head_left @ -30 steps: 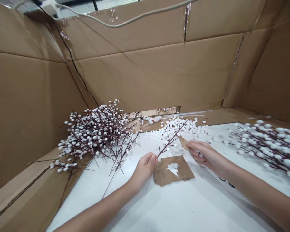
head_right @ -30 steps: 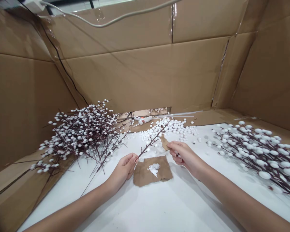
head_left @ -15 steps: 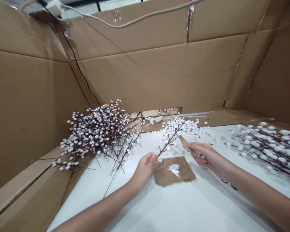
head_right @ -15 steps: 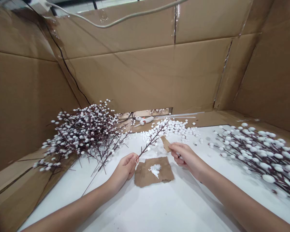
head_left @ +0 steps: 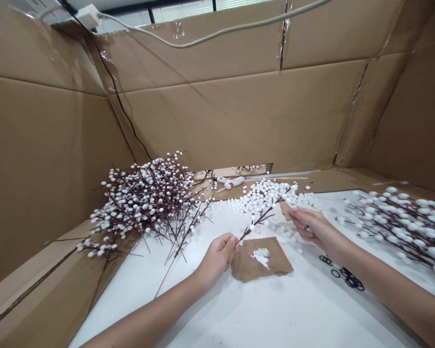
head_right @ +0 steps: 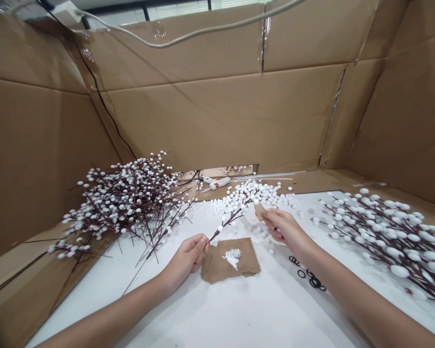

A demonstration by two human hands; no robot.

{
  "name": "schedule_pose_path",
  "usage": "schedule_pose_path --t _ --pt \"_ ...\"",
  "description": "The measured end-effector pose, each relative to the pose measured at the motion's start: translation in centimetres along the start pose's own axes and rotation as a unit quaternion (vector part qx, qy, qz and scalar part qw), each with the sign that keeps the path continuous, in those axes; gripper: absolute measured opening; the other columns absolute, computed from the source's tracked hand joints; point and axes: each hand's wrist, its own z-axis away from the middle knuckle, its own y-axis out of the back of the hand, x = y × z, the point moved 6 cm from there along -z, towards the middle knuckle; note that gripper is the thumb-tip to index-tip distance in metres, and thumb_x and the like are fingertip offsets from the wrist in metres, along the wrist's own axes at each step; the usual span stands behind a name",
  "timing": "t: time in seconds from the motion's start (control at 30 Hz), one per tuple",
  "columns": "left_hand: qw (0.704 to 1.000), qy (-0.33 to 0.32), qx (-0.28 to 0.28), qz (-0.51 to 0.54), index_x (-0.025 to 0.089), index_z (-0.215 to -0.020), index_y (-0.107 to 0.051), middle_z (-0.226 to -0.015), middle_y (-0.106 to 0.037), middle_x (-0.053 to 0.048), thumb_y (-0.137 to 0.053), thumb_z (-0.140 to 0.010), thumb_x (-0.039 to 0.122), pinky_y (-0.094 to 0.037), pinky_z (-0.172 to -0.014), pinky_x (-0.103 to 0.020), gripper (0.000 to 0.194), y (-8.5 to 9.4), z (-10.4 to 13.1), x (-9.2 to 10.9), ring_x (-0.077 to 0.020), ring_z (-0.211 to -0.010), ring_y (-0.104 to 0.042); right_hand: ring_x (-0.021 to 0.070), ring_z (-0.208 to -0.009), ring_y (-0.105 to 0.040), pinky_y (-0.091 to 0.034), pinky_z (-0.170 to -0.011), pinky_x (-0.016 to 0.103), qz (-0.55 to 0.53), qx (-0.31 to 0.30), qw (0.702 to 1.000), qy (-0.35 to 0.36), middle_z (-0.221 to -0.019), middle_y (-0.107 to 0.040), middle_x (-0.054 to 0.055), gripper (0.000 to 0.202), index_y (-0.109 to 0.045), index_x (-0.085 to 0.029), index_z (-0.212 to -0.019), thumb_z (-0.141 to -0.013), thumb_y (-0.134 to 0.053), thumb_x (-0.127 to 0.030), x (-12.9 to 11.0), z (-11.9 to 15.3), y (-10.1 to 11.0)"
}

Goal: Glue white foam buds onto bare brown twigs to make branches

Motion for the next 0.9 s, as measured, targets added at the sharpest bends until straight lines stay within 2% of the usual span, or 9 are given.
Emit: schedule_pose_path --t 0.3,0.53,0.9 --pt "1.000 0.008 0.004 -0.007 0.020 -0.062 -0.039 -0.035 -0.023 0.013 -0.046 -0.070 0.062 -0.008 -0.036 -0.021 0.044 0.4 -0.6 -0.2 -0.0032 -0.031 -0.013 0.0040 -0.037 -0.021 -0.008 -0.040 0.024 -0.027 0.009 0.999 0.027 -0.049 -0.030 -0.008 0.032 -0.037 -0.020 -0.057 -0.070 -0.060 -0.038 -0.4 -0.7 1.1" --pt "1.000 0.020 -0.010 -0.011 0.020 -0.061 -0.039 -0.033 -0.024 0.013 -0.047 -0.072 0.058 -0.008 -0.035 -0.021 0.040 0.6 -0.6 0.0 -0.0031 -0.028 -0.015 0.0033 -0.037 -0.022 -0.008 -0.041 0.024 -0.032 0.006 0.999 0.024 -0.048 -0.032 -0.008 0.034 -0.036 -0.019 -0.055 -0.069 -0.061 -0.038 -0.9 -0.2 0.7" --pt "0.999 0.024 0.018 -0.030 0.020 -0.061 -0.039 -0.033 -0.024 0.013 -0.047 -0.069 0.061 -0.009 -0.035 -0.021 0.043 0.4 -0.5 0.1 -0.0034 -0.029 -0.015 0.0036 -0.037 -0.022 -0.010 -0.039 0.023 -0.034 0.005 0.999 0.021 -0.048 -0.032 -0.008 0.034 -0.036 -0.020 -0.055 -0.068 -0.062 -0.037 -0.9 0.0 0.5"
